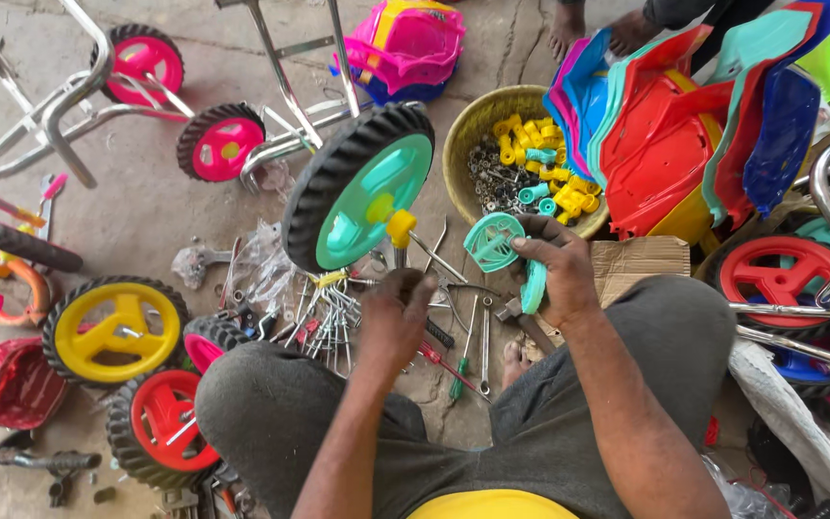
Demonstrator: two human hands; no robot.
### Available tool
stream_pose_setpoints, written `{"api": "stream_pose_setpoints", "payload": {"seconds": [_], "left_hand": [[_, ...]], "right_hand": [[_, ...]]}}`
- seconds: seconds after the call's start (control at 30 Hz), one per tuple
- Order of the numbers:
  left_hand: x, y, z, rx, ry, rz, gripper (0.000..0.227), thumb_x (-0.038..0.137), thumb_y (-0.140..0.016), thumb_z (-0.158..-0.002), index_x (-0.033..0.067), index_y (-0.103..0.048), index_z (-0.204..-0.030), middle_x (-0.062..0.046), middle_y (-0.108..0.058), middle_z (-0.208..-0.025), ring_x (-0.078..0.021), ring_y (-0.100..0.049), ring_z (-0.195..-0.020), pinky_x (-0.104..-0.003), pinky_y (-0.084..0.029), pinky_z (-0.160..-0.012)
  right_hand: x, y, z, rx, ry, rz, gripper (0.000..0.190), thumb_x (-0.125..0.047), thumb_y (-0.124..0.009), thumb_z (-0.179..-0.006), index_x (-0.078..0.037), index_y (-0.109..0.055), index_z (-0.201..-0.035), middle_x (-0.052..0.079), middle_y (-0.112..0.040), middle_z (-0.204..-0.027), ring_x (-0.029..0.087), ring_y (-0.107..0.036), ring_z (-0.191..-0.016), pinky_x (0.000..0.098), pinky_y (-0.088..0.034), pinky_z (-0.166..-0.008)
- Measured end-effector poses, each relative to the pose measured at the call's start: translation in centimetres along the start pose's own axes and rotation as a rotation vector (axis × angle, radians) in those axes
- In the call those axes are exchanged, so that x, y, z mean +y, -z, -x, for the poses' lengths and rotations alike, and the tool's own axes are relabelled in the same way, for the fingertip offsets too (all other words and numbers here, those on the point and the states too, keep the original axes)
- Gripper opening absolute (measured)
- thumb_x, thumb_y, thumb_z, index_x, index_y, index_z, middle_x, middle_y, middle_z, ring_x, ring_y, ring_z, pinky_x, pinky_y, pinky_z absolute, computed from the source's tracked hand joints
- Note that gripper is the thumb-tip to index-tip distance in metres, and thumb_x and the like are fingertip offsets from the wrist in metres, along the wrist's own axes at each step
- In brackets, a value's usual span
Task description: The person assembles a tricycle wheel by attaching a teal wheel to a metal frame using a red screwdriver. They then attach a teal plastic pedal to the wheel axle.
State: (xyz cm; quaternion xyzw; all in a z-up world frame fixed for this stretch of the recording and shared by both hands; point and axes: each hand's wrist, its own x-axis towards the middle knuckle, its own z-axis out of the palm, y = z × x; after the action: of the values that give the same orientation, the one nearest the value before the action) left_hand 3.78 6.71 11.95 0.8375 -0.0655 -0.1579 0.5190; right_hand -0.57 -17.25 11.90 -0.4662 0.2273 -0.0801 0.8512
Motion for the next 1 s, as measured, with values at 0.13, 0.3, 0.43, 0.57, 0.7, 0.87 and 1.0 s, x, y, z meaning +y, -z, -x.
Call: {"api": "stream_pose_setpoints", "payload": {"seconds": [0.13,0.3,0.43,0.57,0.7,0.87,1.0], "left_hand": [[0.0,-4.3,0.4,-0.022,0.027,0.671,0.044,0.036,-0.064,-0.1,-0.0039,-0.067,-0.119,-0.013,-0.074,-0.096,-0.0195,-0.07,-0.083,-0.035,-0.058,-0.075],[-0.4,-6.6,0.1,-0.023,0.168,0.897,0.044,0.036,-0.062,-0.101,-0.0062,-0.066,-0.113,-0.011,-0.074,-0.097,-0.0214,-0.076,-0.087,-0.037,-0.064,-0.077],[-0.8,-7.6,0.9,-0.17,0.185,0.962,0.035,0.028,-0.065,-0.099,-0.0039,-0.067,-0.112,-0.012,-0.074,-0.094,-0.0204,-0.073,-0.08,-0.036,-0.063,-0.072],[-2.8,-8.8,0.9,-0.11,0.096,0.803,0.027,0.02,-0.068,-0.1,-0.0057,-0.07,-0.109,-0.009,-0.075,-0.095,-0.0138,-0.07,-0.079,-0.031,-0.059,-0.068],[-5.0,-9.1,1.0,-0.102,0.198,0.724,0.026,0.018,-0.069,-0.097,-0.0026,-0.07,-0.114,-0.006,-0.074,-0.093,-0.009,-0.067,-0.075,-0.027,-0.058,-0.064],[-6.3,-8.5,-0.2,-0.084,0.135,0.688,0.027,0.017,-0.069,-0.098,-0.0035,-0.07,-0.116,-0.005,-0.073,-0.092,-0.0097,-0.064,-0.074,-0.026,-0.054,-0.064],[-6.0,-8.1,-0.4,-0.067,-0.021,0.525,0.028,0.017,-0.069,-0.098,-0.0029,-0.067,-0.118,-0.004,-0.072,-0.093,-0.0101,-0.063,-0.076,-0.027,-0.054,-0.067]], "right_hand": [[1.1,0.9,1.2,0.008,-0.035,-0.056,0.031,-0.005,-0.072,-0.087,-0.002,-0.068,-0.118,0.007,-0.073,-0.092,0.014,-0.066,-0.066,0.0267,-0.054,-0.054],[0.7,1.1,2.6,0.017,0.032,0.112,0.032,-0.003,-0.074,-0.087,0.0,-0.068,-0.119,0.006,-0.074,-0.097,0.011,-0.068,-0.077,0.024,-0.055,-0.061],[1.2,1.7,2.6,-0.048,0.026,0.339,0.033,-0.009,-0.076,-0.087,0.001,-0.071,-0.118,0.005,-0.075,-0.097,0.009,-0.067,-0.076,0.0225,-0.055,-0.062],[3.9,4.2,0.8,0.136,-0.113,0.279,0.03,-0.028,-0.068,-0.098,-0.001,-0.072,-0.11,0.006,-0.07,-0.087,0.015,-0.064,-0.064,0.03,-0.054,-0.054],[6.7,5.7,-1.9,0.109,-0.117,0.838,0.035,-0.034,-0.066,-0.103,0.0,-0.074,-0.107,0.01,-0.072,-0.089,0.017,-0.067,-0.074,0.031,-0.053,-0.066],[6.7,5.3,-1.4,0.018,0.033,0.828,0.029,-0.031,-0.065,-0.099,-0.005,-0.074,-0.109,0.005,-0.071,-0.084,0.012,-0.062,-0.072,0.0285,-0.053,-0.064],[6.0,4.4,0.6,-0.012,-0.305,0.482,0.026,-0.03,-0.069,-0.096,-0.004,-0.068,-0.102,0.004,-0.067,-0.076,0.013,-0.058,-0.062,0.0292,-0.049,-0.055]]}}
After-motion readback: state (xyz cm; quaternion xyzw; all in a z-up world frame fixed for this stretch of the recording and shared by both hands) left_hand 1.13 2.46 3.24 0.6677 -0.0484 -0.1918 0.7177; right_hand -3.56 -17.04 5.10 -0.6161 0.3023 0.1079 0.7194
